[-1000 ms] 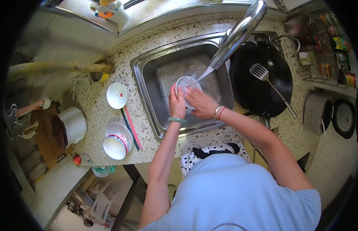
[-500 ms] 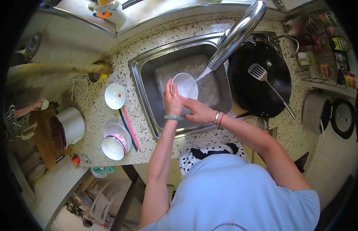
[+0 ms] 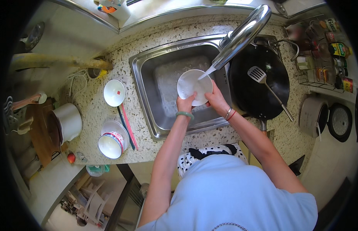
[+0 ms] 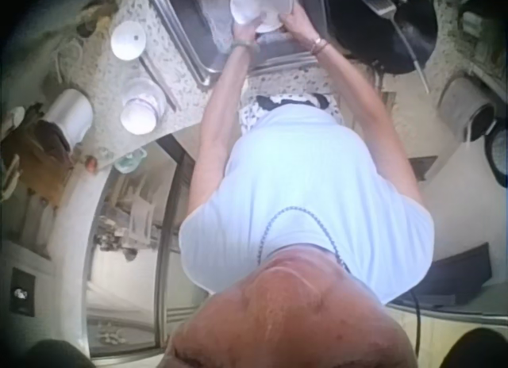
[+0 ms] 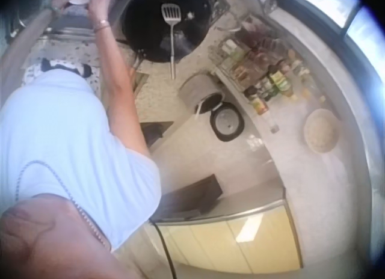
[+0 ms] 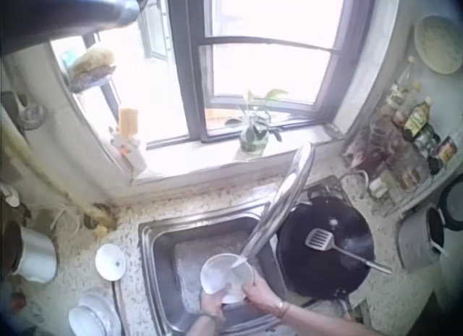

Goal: The person washes a white bowl under running water in the kitchen sink, then scoops cooked white rice from a rice cooker into the bowl using a rice paddle. The person then scrapes the remaining rice from the paddle into a trash bin and places the bowl in the sink.

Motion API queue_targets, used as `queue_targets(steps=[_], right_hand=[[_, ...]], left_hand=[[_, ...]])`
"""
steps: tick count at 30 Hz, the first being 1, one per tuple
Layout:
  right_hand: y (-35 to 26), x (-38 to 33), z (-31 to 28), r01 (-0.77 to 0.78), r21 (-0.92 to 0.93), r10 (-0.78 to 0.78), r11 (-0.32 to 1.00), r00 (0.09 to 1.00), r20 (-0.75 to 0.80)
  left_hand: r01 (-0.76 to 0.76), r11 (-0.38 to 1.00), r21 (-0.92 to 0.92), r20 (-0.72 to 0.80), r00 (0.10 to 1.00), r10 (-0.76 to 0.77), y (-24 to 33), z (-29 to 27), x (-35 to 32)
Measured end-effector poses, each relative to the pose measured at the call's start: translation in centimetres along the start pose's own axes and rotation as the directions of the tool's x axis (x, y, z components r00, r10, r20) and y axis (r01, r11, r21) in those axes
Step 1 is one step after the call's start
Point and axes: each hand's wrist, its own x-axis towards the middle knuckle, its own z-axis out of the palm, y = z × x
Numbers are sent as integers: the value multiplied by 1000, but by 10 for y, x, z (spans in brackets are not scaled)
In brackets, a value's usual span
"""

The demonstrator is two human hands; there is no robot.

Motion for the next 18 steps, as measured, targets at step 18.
queue_targets(steps=[18], right_hand=[[-38, -21, 5, -43, -113, 28, 993, 991, -129]], left_hand=[[-431, 744, 511, 105, 890, 443, -5, 3, 43]])
